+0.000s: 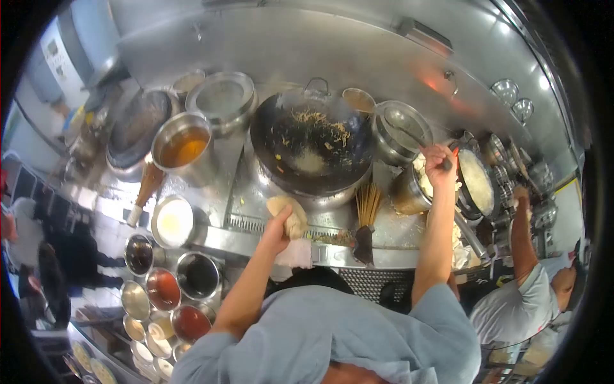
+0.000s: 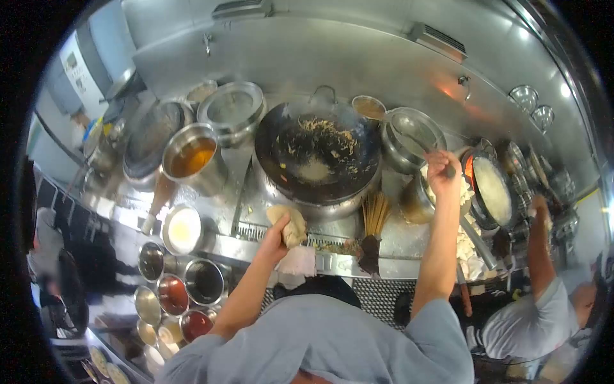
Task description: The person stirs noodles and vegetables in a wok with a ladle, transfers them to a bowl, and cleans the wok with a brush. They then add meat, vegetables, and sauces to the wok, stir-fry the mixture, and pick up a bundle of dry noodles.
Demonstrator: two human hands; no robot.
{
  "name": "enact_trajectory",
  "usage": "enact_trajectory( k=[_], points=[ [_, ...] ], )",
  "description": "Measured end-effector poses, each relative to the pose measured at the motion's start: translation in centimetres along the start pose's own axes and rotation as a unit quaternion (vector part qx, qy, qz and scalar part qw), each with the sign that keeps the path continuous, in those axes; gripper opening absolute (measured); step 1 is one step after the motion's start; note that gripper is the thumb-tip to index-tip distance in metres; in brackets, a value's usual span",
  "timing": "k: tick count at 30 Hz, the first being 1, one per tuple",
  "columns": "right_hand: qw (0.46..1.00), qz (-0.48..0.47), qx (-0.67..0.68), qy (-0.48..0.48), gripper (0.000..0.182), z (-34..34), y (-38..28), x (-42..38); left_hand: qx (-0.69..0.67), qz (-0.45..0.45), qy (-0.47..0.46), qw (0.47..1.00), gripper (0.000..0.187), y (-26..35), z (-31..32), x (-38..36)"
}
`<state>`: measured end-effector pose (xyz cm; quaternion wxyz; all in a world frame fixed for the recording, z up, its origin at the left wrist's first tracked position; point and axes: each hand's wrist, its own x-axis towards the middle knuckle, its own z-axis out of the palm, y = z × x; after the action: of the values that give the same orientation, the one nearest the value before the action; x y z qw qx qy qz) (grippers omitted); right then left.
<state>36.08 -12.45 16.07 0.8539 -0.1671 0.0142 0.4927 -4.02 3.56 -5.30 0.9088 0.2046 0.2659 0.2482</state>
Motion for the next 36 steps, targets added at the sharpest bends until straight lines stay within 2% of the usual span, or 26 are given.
enact_trajectory(
  k=[1, 2, 5, 7, 10, 12, 13, 14, 15, 16, 17, 18, 19, 20, 21, 24, 25, 26, 27, 28, 29, 30, 32, 33, 35, 36],
  points=[
    [1.000, 0.001, -0.008, 0.005, 0.037, 0.5, 1.5, -1.7, -0.011, -0.006, -0.003, 1.000, 0.044, -0.8, -0.5, -1.8],
    [1.000, 0.011, -0.002, -0.008, 0.061, 1.2, 3.3, -3.6, -0.036, -0.038, -0.022, 0.998, 0.047, -1.2, -0.4, -4.0],
    [0.997, 0.051, -0.010, -0.059, 0.062, 1.2, 7.0, -8.8, -0.061, -0.132, -0.102, 0.984, 0.046, -2.4, -0.8, -7.4],
    [0.997, 0.061, -0.005, -0.048, 0.056, 1.3, 10.4, -12.2, -0.057, -0.149, -0.131, 0.978, 0.046, -2.2, 1.1, -8.9],
    [0.998, 0.054, -0.019, -0.005, 0.052, 1.4, 15.7, -16.1, -0.081, -0.167, -0.237, 0.954, 0.051, -0.5, 6.1, -9.2],
    [0.997, 0.079, -0.018, 0.007, 0.042, 0.7, 18.8, -17.4, -0.117, -0.167, -0.299, 0.932, 0.055, -0.5, 8.8, -8.7],
    [0.994, 0.085, -0.057, 0.034, 0.037, 0.9, 20.4, -18.3, -0.122, -0.168, -0.316, 0.926, 0.058, -0.6, 9.4, -8.1],
    [0.974, 0.037, -0.200, 0.096, 0.030, 0.6, 21.9, -18.8, -0.126, -0.169, -0.331, 0.920, 0.060, -0.6, 9.9, -7.3],
    [0.924, 0.008, -0.342, 0.168, 0.029, 0.4, 23.4, -19.4, -0.129, -0.171, -0.345, 0.914, 0.062, -0.5, 10.1, -6.7],
    [0.882, 0.042, -0.454, 0.116, 0.037, -1.1, 22.8, -19.6, -0.190, -0.176, -0.337, 0.905, 0.056, 0.0, 10.6, -6.6],
    [0.825, 0.072, -0.557, 0.064, 0.046, -3.8, 21.7, -19.2, -0.196, -0.157, -0.309, 0.917, 0.056, 0.5, 10.8, -6.9],
    [0.721, 0.022, -0.686, 0.102, 0.049, -8.5, 20.7, -17.4, -0.200, -0.139, -0.282, 0.928, 0.057, 1.2, 10.7, -7.2],
    [0.673, 0.034, -0.713, 0.195, 0.059, -9.8, 20.8, -15.8, -0.202, -0.120, -0.256, 0.938, 0.058, 2.0, 10.5, -7.5],
    [0.457, 0.028, -0.858, 0.231, 0.063, -12.6, 21.5, -15.0, -0.210, -0.128, -0.269, 0.931, 0.055, 3.0, 9.9, -7.6],
    [0.210, 0.022, -0.945, 0.250, 0.071, -15.7, 22.3, -14.1, -0.231, -0.104, -0.221, 0.942, 0.053, 3.6, 9.6, -7.5],
    [0.234, -0.013, -0.934, 0.271, 0.080, -25.5, 22.5, -12.8, -0.188, -0.064, -0.136, 0.971, 0.051, 5.8, 6.3, -5.8],
    [0.407, -0.061, -0.886, 0.214, 0.075, -27.9, 20.9, -13.5, -0.194, -0.063, -0.120, 0.972, 0.050, 6.7, 5.6, -5.9],
    [0.585, -0.067, -0.783, 0.201, 0.071, -26.2, 20.2, -14.3, -0.201, -0.063, -0.104, 0.972, 0.050, 7.5, 5.1, -6.0],
    [0.736, -0.071, -0.645, 0.194, 0.068, -24.2, 19.7, -15.2, -0.199, -0.065, -0.101, 0.973, 0.051, 8.2, 4.7, -6.2],
    [0.869, -0.027, -0.447, 0.209, 0.067, -21.4, 18.6, -17.1, -0.200, -0.066, -0.099, 0.972, 0.051, 8.4, 4.5, -6.4],
    [0.943, -0.034, -0.277, 0.183, 0.062, -22.7, 17.1, -18.5, -0.204, -0.067, -0.095, 0.972, 0.051, 8.2, 4.3, -6.7],
    [0.951, -0.070, -0.224, 0.201, 0.061, -18.5, 17.5, -19.9, -0.196, -0.051, -0.098, 0.974, 0.053, 7.4, 3.7, -6.4],
    [0.936, -0.092, -0.315, 0.127, 0.072, -18.5, 14.1, -20.2, -0.230, -0.063, -0.108, 0.965, 0.053, 6.5, 3.7, -6.6],
    [0.927, -0.088, -0.357, 0.079, 0.081, -16.0, 12.6, -19.2, -0.243, -0.071, -0.112, 0.961, 0.053, 5.9, 3.9, -6.7],
    [0.840, -0.120, -0.519, 0.099, 0.089, -8.5, 11.5, -15.2, -0.240, -0.036, -0.087, 0.966, 0.052, 5.4, 4.9, -6.9],
    [0.779, -0.100, -0.616, 0.054, 0.082, -5.3, 11.1, -13.0, -0.242, -0.032, -0.089, 0.966, 0.052, 5.4, 5.5, -7.3]
  ],
)
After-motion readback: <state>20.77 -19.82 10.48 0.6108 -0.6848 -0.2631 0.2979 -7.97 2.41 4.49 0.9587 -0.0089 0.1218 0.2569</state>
